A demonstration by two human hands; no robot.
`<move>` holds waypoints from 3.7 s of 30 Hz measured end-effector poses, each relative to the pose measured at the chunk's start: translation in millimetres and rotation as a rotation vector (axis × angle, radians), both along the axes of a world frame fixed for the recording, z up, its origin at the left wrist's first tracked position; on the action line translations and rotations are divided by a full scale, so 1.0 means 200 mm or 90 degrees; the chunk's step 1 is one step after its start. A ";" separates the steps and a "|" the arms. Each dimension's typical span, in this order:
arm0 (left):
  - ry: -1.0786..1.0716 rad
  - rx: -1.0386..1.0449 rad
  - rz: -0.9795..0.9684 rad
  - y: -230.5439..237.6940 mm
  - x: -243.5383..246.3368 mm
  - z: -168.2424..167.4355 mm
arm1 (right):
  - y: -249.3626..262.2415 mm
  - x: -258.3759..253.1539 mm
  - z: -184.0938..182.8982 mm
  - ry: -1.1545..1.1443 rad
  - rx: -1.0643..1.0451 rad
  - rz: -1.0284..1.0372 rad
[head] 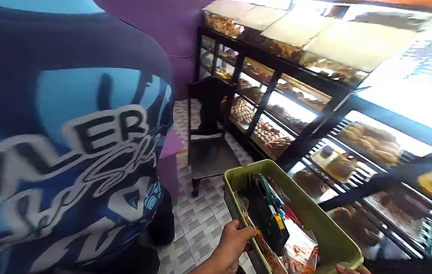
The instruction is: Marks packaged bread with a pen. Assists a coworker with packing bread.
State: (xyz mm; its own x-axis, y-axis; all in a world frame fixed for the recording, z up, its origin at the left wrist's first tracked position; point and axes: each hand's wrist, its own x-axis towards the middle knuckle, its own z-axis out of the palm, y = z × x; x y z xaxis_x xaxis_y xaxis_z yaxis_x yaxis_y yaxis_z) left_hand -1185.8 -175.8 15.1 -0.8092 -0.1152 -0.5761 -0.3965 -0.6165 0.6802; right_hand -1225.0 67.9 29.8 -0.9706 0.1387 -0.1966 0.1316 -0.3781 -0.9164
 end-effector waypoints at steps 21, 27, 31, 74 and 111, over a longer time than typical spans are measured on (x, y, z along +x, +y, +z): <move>-0.132 -0.275 0.624 -1.37 -0.92 -0.11 | -1.63 -1.89 -0.23 -0.228 0.007 0.808; -0.162 -0.290 0.708 -1.61 -0.90 -0.20 | -2.05 -1.99 -0.23 -0.272 0.145 1.001; -0.147 -0.336 0.729 -1.57 -0.88 -0.24 | -2.30 -2.18 -0.23 -0.226 0.263 1.177; -0.383 -0.412 0.895 -1.40 -1.09 -0.15 | -3.80 -1.92 1.08 0.644 0.679 1.642; -0.476 -0.446 0.878 -1.36 -1.10 -0.17 | -3.65 -2.29 -0.13 0.730 0.382 1.152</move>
